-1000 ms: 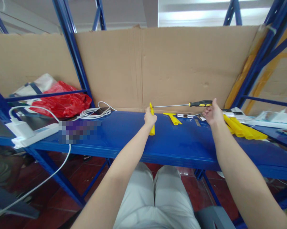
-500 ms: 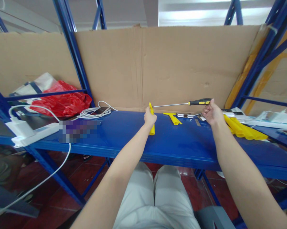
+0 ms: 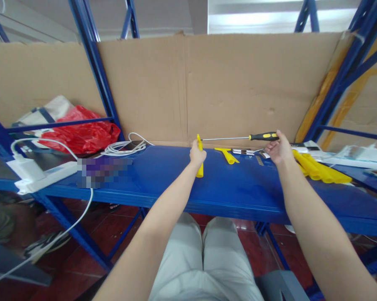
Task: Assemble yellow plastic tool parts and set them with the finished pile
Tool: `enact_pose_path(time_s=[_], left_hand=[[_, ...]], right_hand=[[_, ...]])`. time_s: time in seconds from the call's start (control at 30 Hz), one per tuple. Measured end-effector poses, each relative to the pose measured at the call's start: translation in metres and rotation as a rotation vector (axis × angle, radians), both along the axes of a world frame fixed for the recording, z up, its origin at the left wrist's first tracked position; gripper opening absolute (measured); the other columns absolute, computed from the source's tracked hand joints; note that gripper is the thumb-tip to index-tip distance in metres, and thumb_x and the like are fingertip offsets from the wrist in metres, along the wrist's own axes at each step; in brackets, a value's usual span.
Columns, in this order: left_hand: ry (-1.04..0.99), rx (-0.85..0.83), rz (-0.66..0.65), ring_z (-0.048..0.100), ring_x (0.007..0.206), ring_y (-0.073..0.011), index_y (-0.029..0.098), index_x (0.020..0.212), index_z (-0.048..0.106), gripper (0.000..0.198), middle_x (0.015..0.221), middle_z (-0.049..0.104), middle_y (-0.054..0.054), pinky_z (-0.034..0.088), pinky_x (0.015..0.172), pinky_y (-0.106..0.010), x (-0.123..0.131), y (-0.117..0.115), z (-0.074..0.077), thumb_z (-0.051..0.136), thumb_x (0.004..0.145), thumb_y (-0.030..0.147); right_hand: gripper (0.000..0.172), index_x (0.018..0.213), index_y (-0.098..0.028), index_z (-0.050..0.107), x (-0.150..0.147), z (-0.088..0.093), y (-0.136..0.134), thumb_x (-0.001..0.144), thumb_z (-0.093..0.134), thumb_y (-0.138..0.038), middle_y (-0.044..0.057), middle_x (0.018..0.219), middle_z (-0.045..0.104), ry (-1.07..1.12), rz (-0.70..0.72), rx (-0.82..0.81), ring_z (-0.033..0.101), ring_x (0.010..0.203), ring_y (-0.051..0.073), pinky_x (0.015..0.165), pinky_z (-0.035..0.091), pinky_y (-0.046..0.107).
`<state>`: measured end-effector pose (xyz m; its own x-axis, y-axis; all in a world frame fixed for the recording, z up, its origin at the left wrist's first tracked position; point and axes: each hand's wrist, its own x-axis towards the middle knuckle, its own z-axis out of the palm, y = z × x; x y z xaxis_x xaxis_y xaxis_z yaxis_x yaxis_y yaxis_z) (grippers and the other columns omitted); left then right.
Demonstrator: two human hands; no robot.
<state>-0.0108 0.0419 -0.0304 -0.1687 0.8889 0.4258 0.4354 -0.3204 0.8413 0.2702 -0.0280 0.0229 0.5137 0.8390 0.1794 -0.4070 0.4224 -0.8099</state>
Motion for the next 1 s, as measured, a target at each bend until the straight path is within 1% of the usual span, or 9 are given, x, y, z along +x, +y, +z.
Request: enact_pose_path(time_s=[0.1,0.2,0.3,0.5,0.7,0.83,1.0], left_hand=[[-0.019,-0.037,-0.012,0.068,0.101,-0.0221,0.029,0.133,0.051,0.063,0.117,0.069,-0.005,0.056,0.085,-0.034,0.0009,-0.0015,0.0013,0.065,0.076,0.008],[-0.026,-0.056,-0.013,0.068,0.101,-0.0229,0.029,0.133,0.051,0.063,0.115,0.069,-0.006,0.055,0.084,-0.035,0.0015,-0.0021,0.0021,0.066,0.075,0.009],[-0.032,-0.059,-0.011,0.068,0.1,-0.023,0.029,0.133,0.051,0.064,0.116,0.069,-0.006,0.056,0.083,-0.035,0.0014,-0.0015,0.0016,0.067,0.075,0.009],[-0.05,-0.037,-0.01,0.068,0.1,-0.0214,0.03,0.135,0.049,0.065,0.118,0.068,-0.005,0.056,0.082,-0.033,-0.0021,0.0013,-0.0012,0.066,0.075,0.01],[-0.052,-0.046,-0.014,0.068,0.1,-0.0212,0.029,0.133,0.05,0.064,0.118,0.068,-0.005,0.056,0.082,-0.033,-0.0017,0.0023,-0.0018,0.066,0.075,0.009],[-0.051,-0.056,-0.011,0.068,0.098,-0.0214,0.028,0.133,0.05,0.062,0.114,0.068,-0.006,0.056,0.082,-0.034,0.0006,0.002,-0.0014,0.067,0.075,0.01],[-0.049,-0.047,-0.019,0.068,0.099,-0.022,0.028,0.132,0.051,0.063,0.116,0.068,-0.006,0.056,0.082,-0.033,0.0015,0.001,-0.001,0.067,0.074,0.009]], right_hand=[[0.049,0.064,-0.023,0.031,-0.0005,0.0015,-0.0008,0.082,0.069,-0.048,-0.009,0.043,0.026,0.024,-0.015,-0.009,0.033,0.037,0.008,0.033,0.03,0.018],[0.052,0.064,-0.023,0.032,-0.0012,0.0028,-0.0023,0.079,0.072,-0.052,-0.009,0.044,0.026,0.005,-0.012,0.005,0.035,0.038,0.008,0.034,0.031,0.018],[0.052,0.063,-0.023,0.034,-0.0035,0.0048,-0.0056,0.078,0.073,-0.054,-0.008,0.045,0.029,0.002,0.007,0.026,0.038,0.039,0.008,0.035,0.033,0.018],[0.046,0.065,-0.022,0.04,-0.0084,0.0061,-0.0091,0.081,0.072,-0.051,-0.007,0.049,0.037,-0.043,0.069,0.089,0.044,0.044,0.009,0.037,0.037,0.018],[0.051,0.065,-0.022,0.037,-0.0091,0.0025,-0.007,0.077,0.075,-0.055,-0.008,0.049,0.038,-0.063,0.025,0.077,0.041,0.042,0.008,0.036,0.035,0.017],[0.049,0.066,-0.023,0.039,-0.0073,0.0032,-0.0063,0.08,0.07,-0.057,-0.008,0.048,0.037,-0.059,0.01,0.064,0.04,0.041,0.008,0.035,0.033,0.017],[0.05,0.063,-0.022,0.038,-0.0058,0.005,-0.0056,0.083,0.067,-0.058,-0.008,0.044,0.033,-0.026,0.017,0.005,0.039,0.04,0.009,0.036,0.035,0.018]])
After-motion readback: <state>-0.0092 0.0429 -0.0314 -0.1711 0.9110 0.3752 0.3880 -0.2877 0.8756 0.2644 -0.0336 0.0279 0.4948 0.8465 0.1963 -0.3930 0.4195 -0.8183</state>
